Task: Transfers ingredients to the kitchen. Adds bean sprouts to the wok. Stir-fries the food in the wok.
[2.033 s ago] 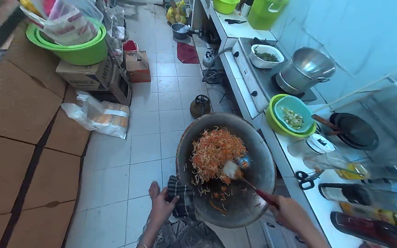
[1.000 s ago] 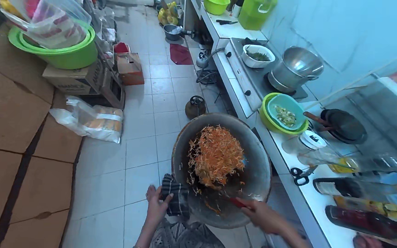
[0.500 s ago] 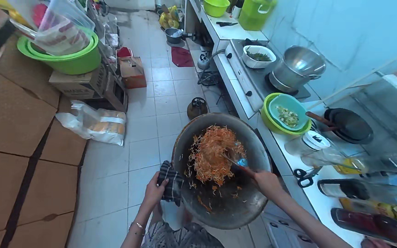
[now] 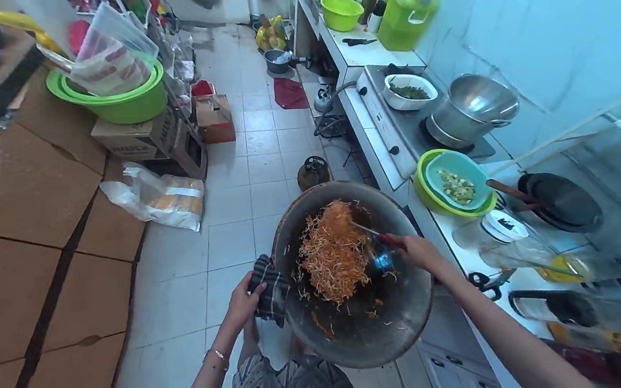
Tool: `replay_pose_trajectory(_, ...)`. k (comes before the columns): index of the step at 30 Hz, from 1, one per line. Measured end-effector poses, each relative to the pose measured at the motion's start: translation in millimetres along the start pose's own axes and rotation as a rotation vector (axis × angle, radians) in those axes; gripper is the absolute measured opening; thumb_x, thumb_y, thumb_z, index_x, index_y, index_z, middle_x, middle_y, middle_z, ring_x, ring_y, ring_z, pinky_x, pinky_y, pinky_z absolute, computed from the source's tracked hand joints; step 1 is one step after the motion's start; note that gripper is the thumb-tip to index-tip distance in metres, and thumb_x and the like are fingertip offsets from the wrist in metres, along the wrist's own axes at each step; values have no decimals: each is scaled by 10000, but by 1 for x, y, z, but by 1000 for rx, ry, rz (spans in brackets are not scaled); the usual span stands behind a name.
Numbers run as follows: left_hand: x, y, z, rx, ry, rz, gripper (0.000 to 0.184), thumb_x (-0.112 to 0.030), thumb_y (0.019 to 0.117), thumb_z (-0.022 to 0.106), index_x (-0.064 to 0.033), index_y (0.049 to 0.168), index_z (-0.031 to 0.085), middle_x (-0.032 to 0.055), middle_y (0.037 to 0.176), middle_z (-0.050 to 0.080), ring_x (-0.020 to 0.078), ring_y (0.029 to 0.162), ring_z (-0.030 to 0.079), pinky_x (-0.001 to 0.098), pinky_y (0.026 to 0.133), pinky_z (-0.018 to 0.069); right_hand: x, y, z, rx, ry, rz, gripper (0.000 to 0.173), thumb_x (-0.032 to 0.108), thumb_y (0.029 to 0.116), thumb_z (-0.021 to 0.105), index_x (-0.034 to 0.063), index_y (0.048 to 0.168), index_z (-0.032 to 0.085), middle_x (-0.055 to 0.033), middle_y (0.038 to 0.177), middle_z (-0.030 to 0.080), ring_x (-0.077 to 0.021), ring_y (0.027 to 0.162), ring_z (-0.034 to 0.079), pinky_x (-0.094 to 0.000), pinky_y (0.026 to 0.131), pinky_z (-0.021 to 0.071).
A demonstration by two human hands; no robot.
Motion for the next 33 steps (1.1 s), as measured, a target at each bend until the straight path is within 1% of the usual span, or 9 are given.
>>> replay_pose_trajectory(3, 0, -1, -1, 9, 9, -17, 420, -132, 978, 665, -30, 1375, 573, 163, 1194, 702, 233, 1089, 697, 449, 979, 556, 12, -37, -29, 50, -135, -97, 619, 183, 1008, 587, 439, 1551, 438, -172, 1248, 703, -414, 1151, 656, -642, 955, 497)
replay_pose_trajectory(6, 2, -5, 1, 4, 6, -31, 418, -130, 974, 665, -36, 1372, 575, 155, 1188, 705, 228, 1086, 698, 445, 976, 558, -28, -63, -60, 39, -151, 13, 513, 224, 1002, 626, 401, 1479, 554, -159, 1231, 712, -407, 1139, 663, -651, 945, 504)
replay_pose_trajectory(11, 1, -2, 2, -10, 19, -18, 399, -120, 980, 666, -30, 1359, 580, 163, 1189, 705, 231, 1091, 698, 447, 984, 554, -75, -11, -70, -97, -98, 165, 406, 300, 1027, 607, 282, 1433, 615, -176, 1225, 709, -412, 1147, 662, -647, 942, 508)
replay_pose_trajectory(15, 3, -2, 3, -10, 7, -18, 394, -118, 977, 672, -22, 1349, 587, 161, 1175, 709, 225, 1075, 702, 438, 974, 561, -18, 46, -37, -91, -4, -51, 476, 318, 1011, 639, 415, 1470, 559, -132, 1249, 713, -385, 1151, 666, -670, 953, 501)
replay_pose_trajectory(19, 6, -7, 1, -3, -17, -32, 379, -114, 974, 681, -26, 1332, 597, 149, 1163, 716, 207, 1059, 709, 419, 959, 570, 41, 4, -41, 71, -121, -216, 468, 298, 998, 669, 401, 1447, 589, -111, 1240, 718, -358, 1159, 665, -635, 979, 496)
replay_pose_trajectory(24, 5, -8, 3, -8, -2, -35, 376, -113, 974, 682, -29, 1331, 599, 149, 1165, 717, 210, 1064, 710, 424, 964, 569, -35, -50, -67, 112, -221, -9, 412, 338, 963, 713, 352, 1372, 665, -126, 1210, 721, -373, 1138, 665, -645, 939, 508)
replay_pose_trajectory(27, 4, -9, 4, -15, 15, -36, 378, -117, 977, 676, -33, 1336, 593, 151, 1170, 713, 219, 1075, 704, 434, 970, 563, -59, -53, -34, 113, -210, 155, 360, 381, 999, 651, 214, 1313, 704, -194, 1254, 691, -431, 1184, 637, -674, 953, 493)
replay_pose_trajectory(29, 4, -9, 5, -20, 29, -37, 388, -120, 977, 678, -32, 1344, 590, 159, 1181, 709, 233, 1086, 700, 450, 979, 555, -47, -44, 19, 113, -102, 124, 355, 371, 999, 641, 118, 1234, 725, -222, 1228, 690, -438, 1168, 644, -682, 947, 501)
replay_pose_trajectory(33, 10, -9, 4, -31, 23, -13, 392, -125, 977, 680, -26, 1345, 589, 164, 1158, 714, 240, 1056, 710, 459, 957, 570, 11, -63, 102, 113, 114, -55, 462, 434, 1078, 475, 306, 1519, 521, -183, 1251, 698, -397, 1183, 652, -614, 1019, 491)
Point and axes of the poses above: each hand's wrist, its own y-axis towards the middle knuckle, its own z-axis out of the palm, x = y × z, the point moved 6 cm from there along y, towards the middle knuckle
